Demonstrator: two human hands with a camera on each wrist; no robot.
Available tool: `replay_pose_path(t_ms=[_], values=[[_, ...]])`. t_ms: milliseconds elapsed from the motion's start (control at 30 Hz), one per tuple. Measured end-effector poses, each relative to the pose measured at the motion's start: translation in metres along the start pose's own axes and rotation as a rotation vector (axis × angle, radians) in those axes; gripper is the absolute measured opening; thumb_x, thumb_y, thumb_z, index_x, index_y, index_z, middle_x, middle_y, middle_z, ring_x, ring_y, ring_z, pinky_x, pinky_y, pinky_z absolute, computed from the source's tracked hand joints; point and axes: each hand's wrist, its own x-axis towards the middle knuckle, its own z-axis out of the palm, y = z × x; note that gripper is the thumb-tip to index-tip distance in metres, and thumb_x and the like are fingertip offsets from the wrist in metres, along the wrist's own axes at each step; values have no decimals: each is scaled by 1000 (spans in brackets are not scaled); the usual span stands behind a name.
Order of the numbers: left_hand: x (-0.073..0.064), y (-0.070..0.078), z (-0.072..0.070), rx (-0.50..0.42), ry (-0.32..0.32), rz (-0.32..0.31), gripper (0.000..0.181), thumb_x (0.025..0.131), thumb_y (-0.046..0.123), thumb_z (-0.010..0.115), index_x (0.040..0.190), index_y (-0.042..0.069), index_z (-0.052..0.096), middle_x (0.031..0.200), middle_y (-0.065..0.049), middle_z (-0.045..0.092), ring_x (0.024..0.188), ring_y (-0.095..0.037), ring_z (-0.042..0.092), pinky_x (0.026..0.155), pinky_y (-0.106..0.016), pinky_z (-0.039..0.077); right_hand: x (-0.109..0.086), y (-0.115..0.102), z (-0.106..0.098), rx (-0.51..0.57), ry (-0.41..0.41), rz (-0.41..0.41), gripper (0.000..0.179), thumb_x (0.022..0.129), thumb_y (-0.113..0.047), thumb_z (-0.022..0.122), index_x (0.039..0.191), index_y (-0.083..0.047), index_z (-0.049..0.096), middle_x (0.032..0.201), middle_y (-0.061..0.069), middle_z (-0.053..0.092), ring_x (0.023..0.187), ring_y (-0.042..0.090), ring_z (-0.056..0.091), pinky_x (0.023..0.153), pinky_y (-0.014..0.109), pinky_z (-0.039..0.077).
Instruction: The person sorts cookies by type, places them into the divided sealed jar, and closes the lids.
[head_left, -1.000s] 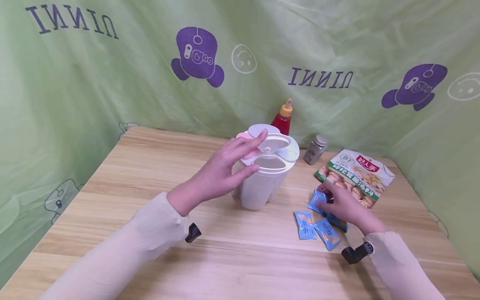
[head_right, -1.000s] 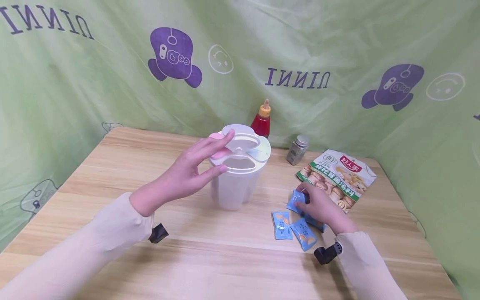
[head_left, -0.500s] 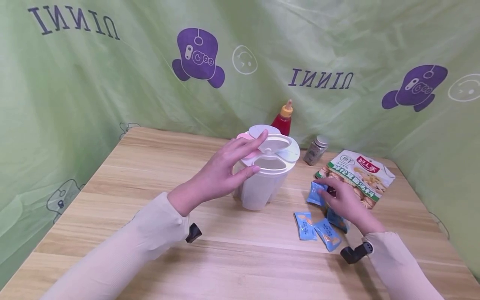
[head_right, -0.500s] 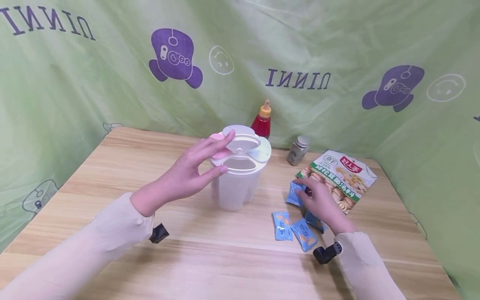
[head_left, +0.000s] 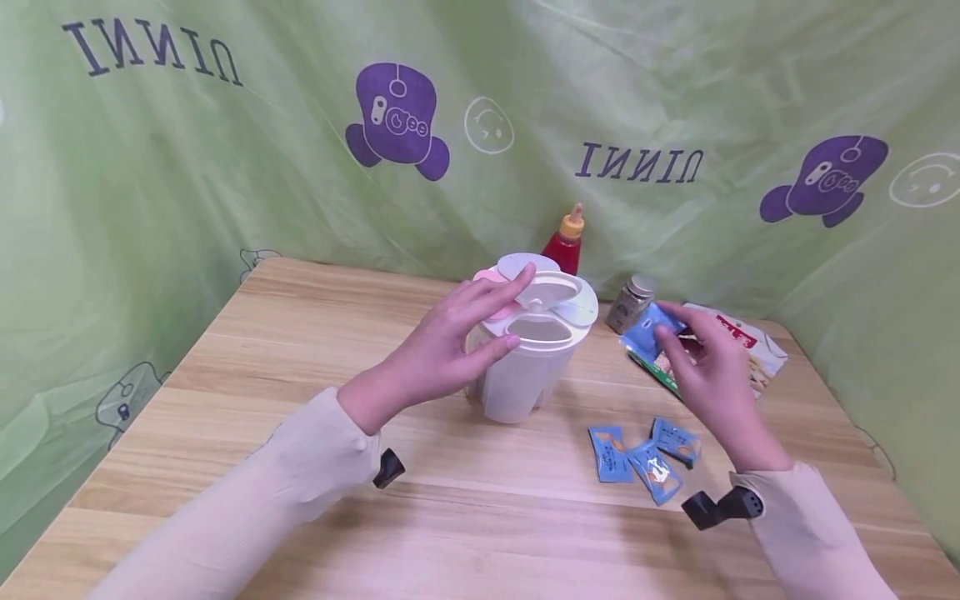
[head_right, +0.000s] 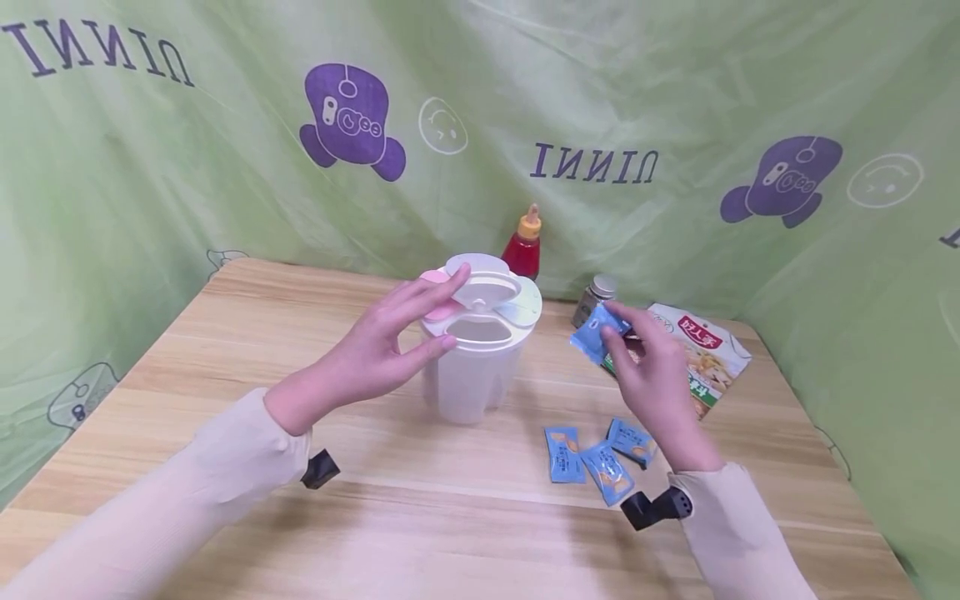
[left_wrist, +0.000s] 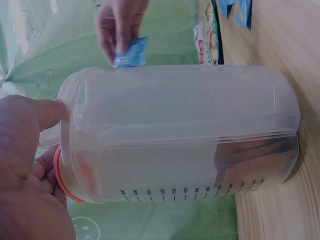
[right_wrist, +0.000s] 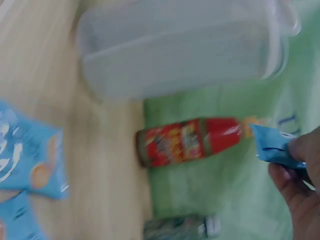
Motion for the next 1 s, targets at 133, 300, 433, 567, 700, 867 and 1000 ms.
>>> replay_pose_path(t_ms=[133, 300, 433, 567, 700, 867, 1000], values=[[0, 0, 1, 1, 3, 1, 72, 98, 16, 72, 162, 12, 39, 135, -8, 66, 130, -22, 58, 118, -48, 46, 9, -19, -1, 116, 157, -46, 33, 96, 11, 65, 129, 11, 67, 109, -14, 63, 95, -6, 63, 83, 4, 53], [-1, 2, 3, -8, -7, -16, 72, 98, 15, 73, 162, 12, 40, 135, -9, 66, 130, -23, 58, 118, -48, 46, 13, -43, 1, 237, 241, -123, 34, 93, 17, 65, 127, 15, 66, 113, -15, 65, 99, 1, 66, 90, 10, 56], [-2, 2, 3, -11, -11, -25, 72, 98, 15, 73, 162, 13, 40, 136, -9, 66, 131, -23, 58, 118, -48, 47, 16, -59, 7, 310, 211, -208, 32, 93, 14, 68, 124, 18, 64, 117, -10, 69, 102, 4, 68, 93, 14, 58], [-1, 1, 3, -9, -4, -13, 71, 98, 15, 73, 161, 12, 40, 134, -9, 66, 128, -22, 58, 116, -47, 49, 19, -71, 14, 336, 139, -285, 31, 94, 5, 72, 121, 18, 66, 117, -8, 72, 101, 4, 70, 92, 14, 58], [0, 1, 1, -7, -6, -9, 72, 98, 15, 73, 162, 12, 40, 134, -9, 66, 128, -23, 59, 116, -46, 49, 22, -80, 19, 291, 29, -292, 32, 94, -1, 74, 124, 11, 68, 114, 1, 75, 100, 2, 71, 92, 14, 58], [-1, 1, -1, -2, -9, -10, 72, 98, 16, 73, 162, 12, 39, 134, -8, 66, 128, -22, 59, 114, -46, 50, 25, -86, 26, 186, -96, -292, 39, 88, 8, 76, 126, 4, 70, 110, 18, 76, 101, -1, 71, 92, 13, 57], [-1, 0, -1, 1, -3, 3, 72, 98, 16, 73, 162, 13, 39, 134, -8, 66, 127, -21, 60, 113, -44, 51, 27, -89, 28, 149, -126, -295, 47, 82, 17, 77, 126, 4, 70, 111, 18, 76, 103, -5, 69, 92, 11, 56]])
